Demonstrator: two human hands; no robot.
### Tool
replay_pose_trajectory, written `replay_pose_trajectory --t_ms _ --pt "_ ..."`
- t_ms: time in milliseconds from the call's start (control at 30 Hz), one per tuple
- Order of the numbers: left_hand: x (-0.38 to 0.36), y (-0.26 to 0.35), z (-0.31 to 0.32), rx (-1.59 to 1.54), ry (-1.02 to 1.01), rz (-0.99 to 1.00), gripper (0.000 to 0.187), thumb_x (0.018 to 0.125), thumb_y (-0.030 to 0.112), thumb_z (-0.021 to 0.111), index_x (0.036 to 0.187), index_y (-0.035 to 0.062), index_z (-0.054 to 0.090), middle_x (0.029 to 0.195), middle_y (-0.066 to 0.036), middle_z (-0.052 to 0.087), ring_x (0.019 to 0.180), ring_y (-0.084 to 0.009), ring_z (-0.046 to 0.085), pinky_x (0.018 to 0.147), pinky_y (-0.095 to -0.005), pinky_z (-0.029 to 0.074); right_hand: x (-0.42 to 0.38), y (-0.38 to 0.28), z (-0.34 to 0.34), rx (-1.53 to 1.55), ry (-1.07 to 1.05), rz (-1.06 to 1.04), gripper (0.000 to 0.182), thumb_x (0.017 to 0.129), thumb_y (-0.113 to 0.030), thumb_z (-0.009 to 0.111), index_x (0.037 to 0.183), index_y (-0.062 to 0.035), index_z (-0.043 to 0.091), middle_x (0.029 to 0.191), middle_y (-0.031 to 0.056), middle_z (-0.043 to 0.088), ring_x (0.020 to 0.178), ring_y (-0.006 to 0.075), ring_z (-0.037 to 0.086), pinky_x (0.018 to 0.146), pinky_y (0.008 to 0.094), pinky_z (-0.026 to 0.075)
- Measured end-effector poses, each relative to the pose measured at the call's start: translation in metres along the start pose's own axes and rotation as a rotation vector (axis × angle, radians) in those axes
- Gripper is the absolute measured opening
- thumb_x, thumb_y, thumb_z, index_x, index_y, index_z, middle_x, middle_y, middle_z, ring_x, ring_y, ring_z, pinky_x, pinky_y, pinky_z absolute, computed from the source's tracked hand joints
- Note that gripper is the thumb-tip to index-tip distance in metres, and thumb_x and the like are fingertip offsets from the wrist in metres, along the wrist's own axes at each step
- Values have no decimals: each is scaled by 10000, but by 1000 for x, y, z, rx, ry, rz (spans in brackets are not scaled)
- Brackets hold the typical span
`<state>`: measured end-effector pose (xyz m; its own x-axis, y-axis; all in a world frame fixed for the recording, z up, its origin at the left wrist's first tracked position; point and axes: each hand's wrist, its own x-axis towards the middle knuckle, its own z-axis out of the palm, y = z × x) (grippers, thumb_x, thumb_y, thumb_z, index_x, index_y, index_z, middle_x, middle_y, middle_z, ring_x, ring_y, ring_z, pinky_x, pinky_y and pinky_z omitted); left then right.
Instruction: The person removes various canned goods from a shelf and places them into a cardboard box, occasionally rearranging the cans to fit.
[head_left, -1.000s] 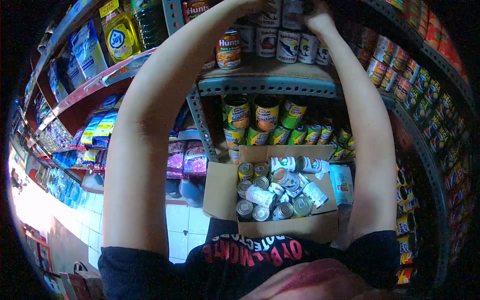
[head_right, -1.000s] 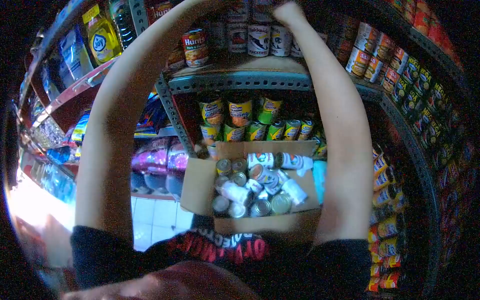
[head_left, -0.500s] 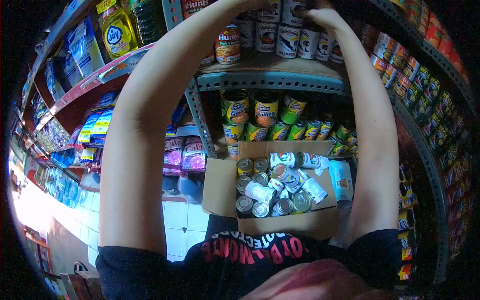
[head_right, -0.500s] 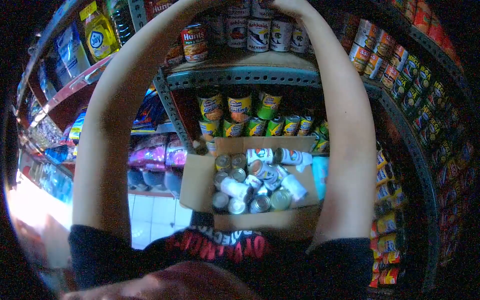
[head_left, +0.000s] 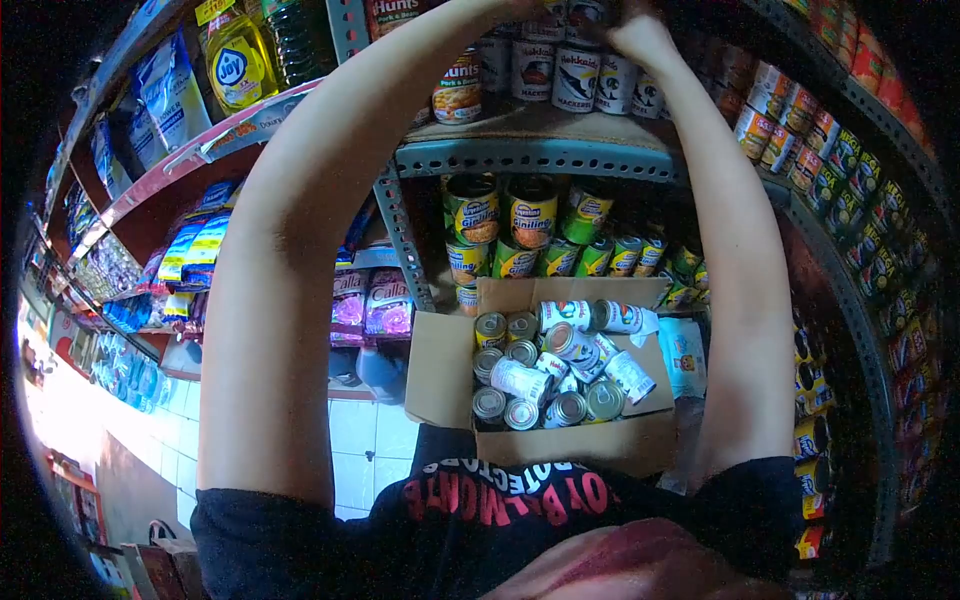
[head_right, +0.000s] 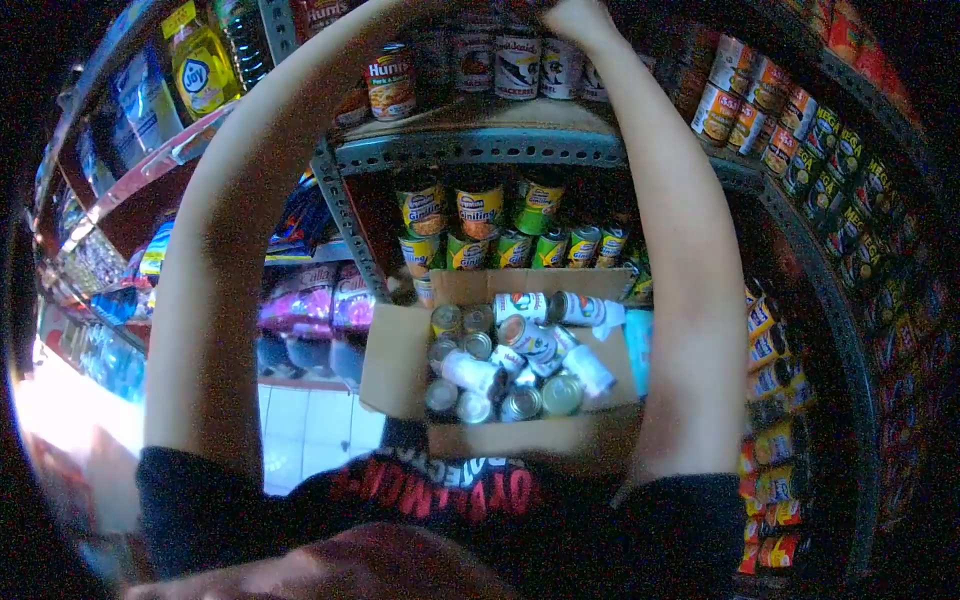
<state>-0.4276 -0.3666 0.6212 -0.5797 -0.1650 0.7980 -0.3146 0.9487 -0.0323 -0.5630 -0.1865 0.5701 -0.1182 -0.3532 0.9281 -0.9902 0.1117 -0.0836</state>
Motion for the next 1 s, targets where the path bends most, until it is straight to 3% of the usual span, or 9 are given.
replay_pose_trajectory --t_ms 133,267,333,400,467,500,600,667,1000 --pt "-50 27 -55 -218 3 127 797 696 301 909 1322 -32 545 1218 -308 650 1168 -447 621 974 -455 534 -12 -12 -34 -135 -256 305 756 758 -260 854 1380 -22 496 1209 283 664 1149 421 644 975 443 537" --pt "-156 71 -96 -351 305 447 447 787 185 783 1110 -39 569 1051 -259 622 1016 -462 594 850 -495 502 -100 -58 -111 -115 5 -267 393 880 -276 806 1138 -38 628 967 104 705 916 191 686 833 347 551" --pt "-229 78 -79 -220 287 572 540 836 239 783 1289 43 565 1109 -184 651 968 -386 670 790 -420 585 -159 -92 -141 -63 -347 -66 264 894 -284 716 1001 -52 649 912 169 695 889 406 684 782 499 542" --pt "-305 101 -82 -263 -295 527 541 744 145 755 1242 21 585 1189 -214 643 1138 -400 634 968 -484 537 -215 -114 -160 -284 -861 76 289 855 -323 737 920 -48 679 904 132 699 831 377 687 720 488 536" --pt "-375 111 -52 -313 -387 648 490 864 180 678 1309 11 557 1063 -172 600 953 -344 667 789 -442 567 -265 -129 -162 -450 -1379 114 388 837 -373 757 1107 -100 705 963 171 704 902 377 693 799 513 554" --pt "-401 117 -51 -330 -719 557 639 848 244 730 1400 7 509 1242 -239 560 1151 -389 605 916 -470 538 -313 -112 -154 -240 -1372 150 515 830 -393 772 1246 -108 664 1089 216 691 1036 397 669 897 525 539" --pt "-490 116 12 -417 -658 396 801 832 328 776 1494 46 423 1477 -315 385 1307 -473 466 1059 -516 460 -425 -88 -139 -110 -1257 -46 599 842 -355 778 1400 -210 613 1472 242 488 1312 419 529 1103 540 434" --pt "-509 123 19 -437 -633 277 796 817 409 803 1442 45 471 1476 -299 393 1317 -465 453 1082 -528 433 -459 -108 -133 -180 -1210 185 603 840 -349 774 1419 -315 606 1549 230 389 1332 457 497 1127 571 398" --pt "-532 119 33 -649 -551 113 667 759 331 822 1297 51 544 1143 -177 571 1098 -399 551 956 -494 444 -431 -83 -139 56 -1185 586 823 768 -245 824 1462 -86 410 1307 310 562 1185 481 588 1000 493 499"
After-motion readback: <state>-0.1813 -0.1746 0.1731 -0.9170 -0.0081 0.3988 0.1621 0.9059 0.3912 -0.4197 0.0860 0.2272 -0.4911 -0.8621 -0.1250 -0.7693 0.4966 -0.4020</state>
